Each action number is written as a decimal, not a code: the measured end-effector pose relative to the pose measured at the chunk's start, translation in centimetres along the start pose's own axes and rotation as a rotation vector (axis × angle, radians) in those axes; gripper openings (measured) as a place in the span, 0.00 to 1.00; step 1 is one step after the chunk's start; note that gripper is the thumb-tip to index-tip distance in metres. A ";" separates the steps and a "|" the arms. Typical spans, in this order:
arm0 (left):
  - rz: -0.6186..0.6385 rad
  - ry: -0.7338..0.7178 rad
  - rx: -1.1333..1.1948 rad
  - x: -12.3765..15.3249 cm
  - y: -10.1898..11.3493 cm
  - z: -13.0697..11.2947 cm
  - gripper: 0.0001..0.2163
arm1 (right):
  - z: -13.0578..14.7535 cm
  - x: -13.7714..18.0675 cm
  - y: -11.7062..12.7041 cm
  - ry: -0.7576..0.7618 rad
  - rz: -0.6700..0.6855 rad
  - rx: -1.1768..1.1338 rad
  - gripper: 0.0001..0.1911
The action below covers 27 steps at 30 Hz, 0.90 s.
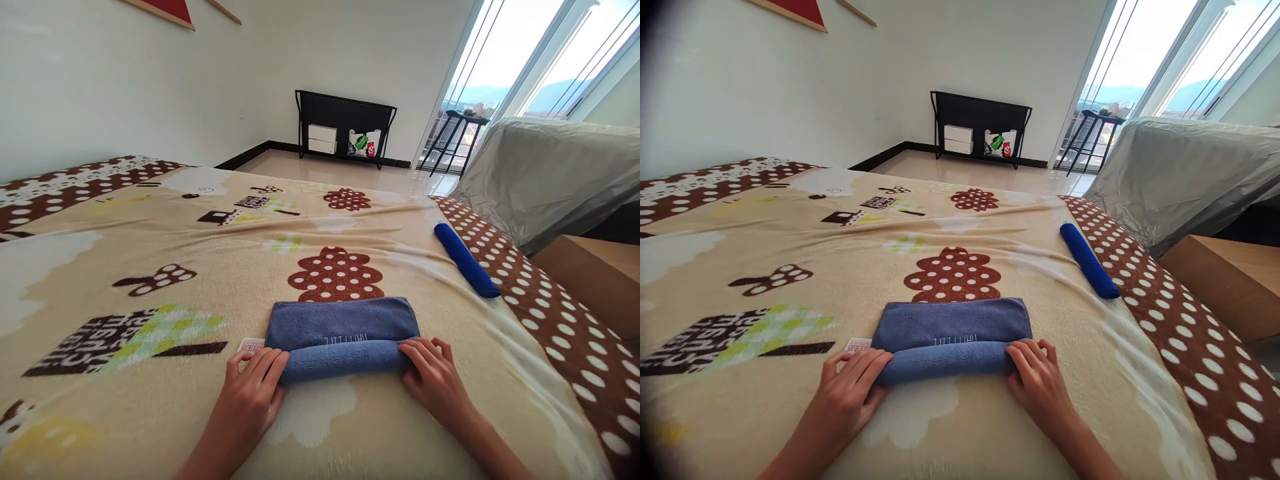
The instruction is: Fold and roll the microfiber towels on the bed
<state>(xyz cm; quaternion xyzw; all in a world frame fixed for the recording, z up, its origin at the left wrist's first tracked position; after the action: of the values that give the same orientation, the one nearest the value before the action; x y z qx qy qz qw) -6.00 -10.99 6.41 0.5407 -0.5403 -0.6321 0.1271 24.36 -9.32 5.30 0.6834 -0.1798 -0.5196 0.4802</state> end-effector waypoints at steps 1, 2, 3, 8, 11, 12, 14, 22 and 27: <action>0.005 -0.003 0.011 -0.2 0.3 0.0 0.14 | 0.1 -0.3 0.2 -0.016 0.026 -0.031 0.16; 0.023 0.001 0.034 -0.3 0.7 0.0 0.14 | 0.2 -0.5 0.4 -0.027 0.068 -0.066 0.16; 0.058 0.010 0.061 -0.3 0.8 0.1 0.14 | 0.3 -0.4 0.5 -0.035 0.121 -0.100 0.16; 0.208 0.118 0.023 0.1 0.6 0.3 0.13 | 1.4 -0.1 0.4 -0.075 0.255 -0.066 0.13; 0.113 0.172 -0.154 -1.1 0.3 -1.1 0.15 | 3.5 -1.3 0.3 -0.038 0.147 0.100 0.20; 0.072 0.141 -0.169 -1.7 0.0 -2.2 0.16 | 4.8 -1.8 0.1 0.023 0.117 0.118 0.24; 0.037 0.015 -0.116 -2.5 -1.1 -4.9 0.19 | 7.5 -2.4 -0.4 0.182 0.114 0.091 0.30; 0.187 -0.167 -0.172 0.8 -2.3 -4.4 0.27 | 5.2 0.6 -1.0 0.297 0.213 0.181 0.33; 0.150 -0.118 -0.172 3.0 -0.5 -1.7 0.26 | 0.6 2.9 -0.8 0.185 0.206 0.192 0.34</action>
<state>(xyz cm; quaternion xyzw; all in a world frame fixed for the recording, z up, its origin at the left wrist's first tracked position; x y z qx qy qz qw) -5.59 -13.96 4.65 0.4479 -0.5295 -0.6955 0.1878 24.77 -11.34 3.07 0.7490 -0.2531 -0.3830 0.4778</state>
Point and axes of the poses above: each hand's wrist, its own x-axis away from the middle knuckle, its own y-axis out of the back of the hand, z = x × y, the point moved 6 cm from there along -x, towards the middle knuckle, and after that the axes turned 9 degrees about x, right-handed, at the moved point
